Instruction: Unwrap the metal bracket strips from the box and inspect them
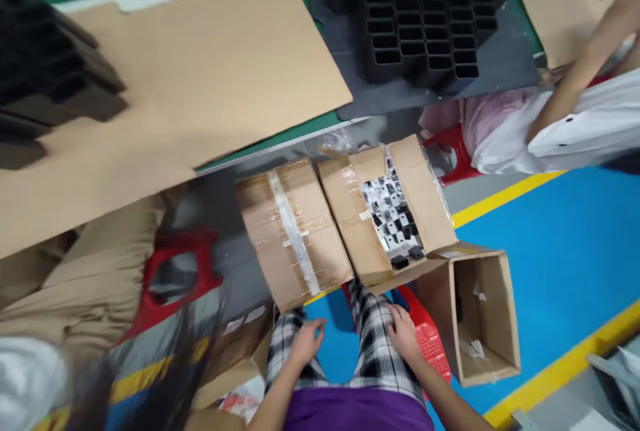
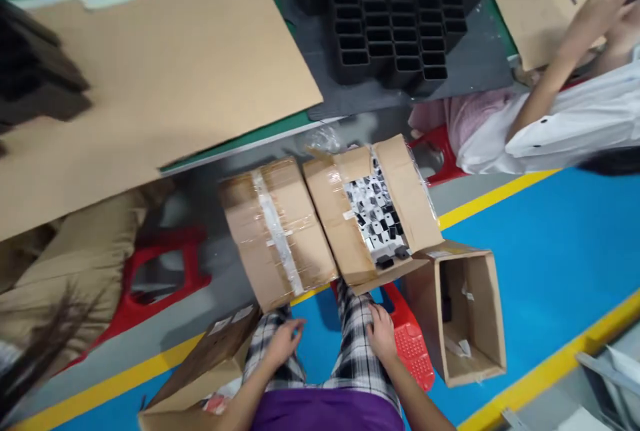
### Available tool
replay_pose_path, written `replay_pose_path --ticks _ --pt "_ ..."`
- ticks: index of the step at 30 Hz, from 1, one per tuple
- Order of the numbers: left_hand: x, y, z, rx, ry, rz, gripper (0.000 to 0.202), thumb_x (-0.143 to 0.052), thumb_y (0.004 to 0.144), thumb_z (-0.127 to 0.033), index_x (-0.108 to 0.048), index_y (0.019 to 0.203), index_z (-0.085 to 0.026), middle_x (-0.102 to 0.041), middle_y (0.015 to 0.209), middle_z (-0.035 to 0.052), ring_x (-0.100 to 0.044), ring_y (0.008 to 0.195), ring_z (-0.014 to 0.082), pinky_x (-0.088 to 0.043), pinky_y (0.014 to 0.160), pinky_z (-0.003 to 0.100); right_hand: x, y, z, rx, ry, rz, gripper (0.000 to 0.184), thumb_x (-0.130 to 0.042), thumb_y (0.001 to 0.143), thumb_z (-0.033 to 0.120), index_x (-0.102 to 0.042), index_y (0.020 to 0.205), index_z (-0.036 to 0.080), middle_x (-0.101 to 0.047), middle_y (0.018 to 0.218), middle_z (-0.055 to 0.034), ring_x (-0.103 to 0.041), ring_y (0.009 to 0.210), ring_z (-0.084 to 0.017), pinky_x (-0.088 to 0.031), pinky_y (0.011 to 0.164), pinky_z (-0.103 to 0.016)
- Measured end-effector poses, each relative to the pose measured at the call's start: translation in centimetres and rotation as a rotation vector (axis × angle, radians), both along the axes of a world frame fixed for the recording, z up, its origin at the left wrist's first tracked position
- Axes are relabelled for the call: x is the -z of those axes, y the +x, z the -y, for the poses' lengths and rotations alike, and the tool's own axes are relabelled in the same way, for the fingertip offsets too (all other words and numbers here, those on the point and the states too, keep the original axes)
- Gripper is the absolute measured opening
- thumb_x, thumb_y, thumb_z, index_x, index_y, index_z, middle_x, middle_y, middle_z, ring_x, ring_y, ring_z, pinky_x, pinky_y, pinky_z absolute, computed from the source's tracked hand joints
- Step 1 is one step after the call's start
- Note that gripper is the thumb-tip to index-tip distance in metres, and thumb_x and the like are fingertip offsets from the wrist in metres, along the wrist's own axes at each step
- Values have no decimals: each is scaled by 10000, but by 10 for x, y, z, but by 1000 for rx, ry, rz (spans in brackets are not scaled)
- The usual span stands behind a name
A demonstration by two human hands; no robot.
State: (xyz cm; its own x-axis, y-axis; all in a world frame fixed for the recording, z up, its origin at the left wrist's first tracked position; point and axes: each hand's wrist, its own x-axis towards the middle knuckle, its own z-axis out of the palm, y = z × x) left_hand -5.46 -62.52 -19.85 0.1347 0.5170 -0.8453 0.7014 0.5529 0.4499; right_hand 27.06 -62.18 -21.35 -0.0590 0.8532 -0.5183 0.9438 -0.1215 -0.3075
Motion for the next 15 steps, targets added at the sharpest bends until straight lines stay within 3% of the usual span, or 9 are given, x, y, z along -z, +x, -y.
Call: replay_pose_path --ticks 2,5,8,11,15 --pt "18 40 10 101 -112 94 313 -540 841 -159 -702 1094 -251 -743 1160 43 -686 1122 206 -513 1003 311 10 14 -24 92 65 -10 440 -439 798 201 -676 1167 237 -671 1210 -128 -638 1147 -314 -542 983 -511" --pt "50 91 8 193 -212 142 284 -604 899 -243 -656 1174 -198 -692 1240 90 -643 1179 229 -480 1050 418 22 23 -72 128 95 -85 305 -419 861 241 -701 972 211 -694 1073 -130 -642 1063 -298 -530 961 -484" --pt "82 138 2 241 -246 170 306 -579 946 -361 -638 1180 -174 -647 1273 100 -598 1207 236 -448 1074 502 29 24 -113 122 70 -78 291 -391 901 241 -661 799 206 -684 872 -106 -626 891 -272 -517 870 -445" --pt "107 186 0 258 -258 197 295 -576 946 -380 -643 1175 -206 -628 1298 93 -572 1238 238 -446 1076 487 34 28 -136 93 105 -55 284 -388 934 274 -656 862 211 -667 878 -86 -606 870 -264 -490 836 -429" --pt "128 239 7 261 -257 245 291 -535 963 -395 -665 1148 -211 -643 1304 88 -489 1355 254 -327 1162 538 51 58 -167 19 79 -95 295 -435 914 250 -631 1127 197 -663 1054 -106 -617 1024 -266 -494 921 -414"
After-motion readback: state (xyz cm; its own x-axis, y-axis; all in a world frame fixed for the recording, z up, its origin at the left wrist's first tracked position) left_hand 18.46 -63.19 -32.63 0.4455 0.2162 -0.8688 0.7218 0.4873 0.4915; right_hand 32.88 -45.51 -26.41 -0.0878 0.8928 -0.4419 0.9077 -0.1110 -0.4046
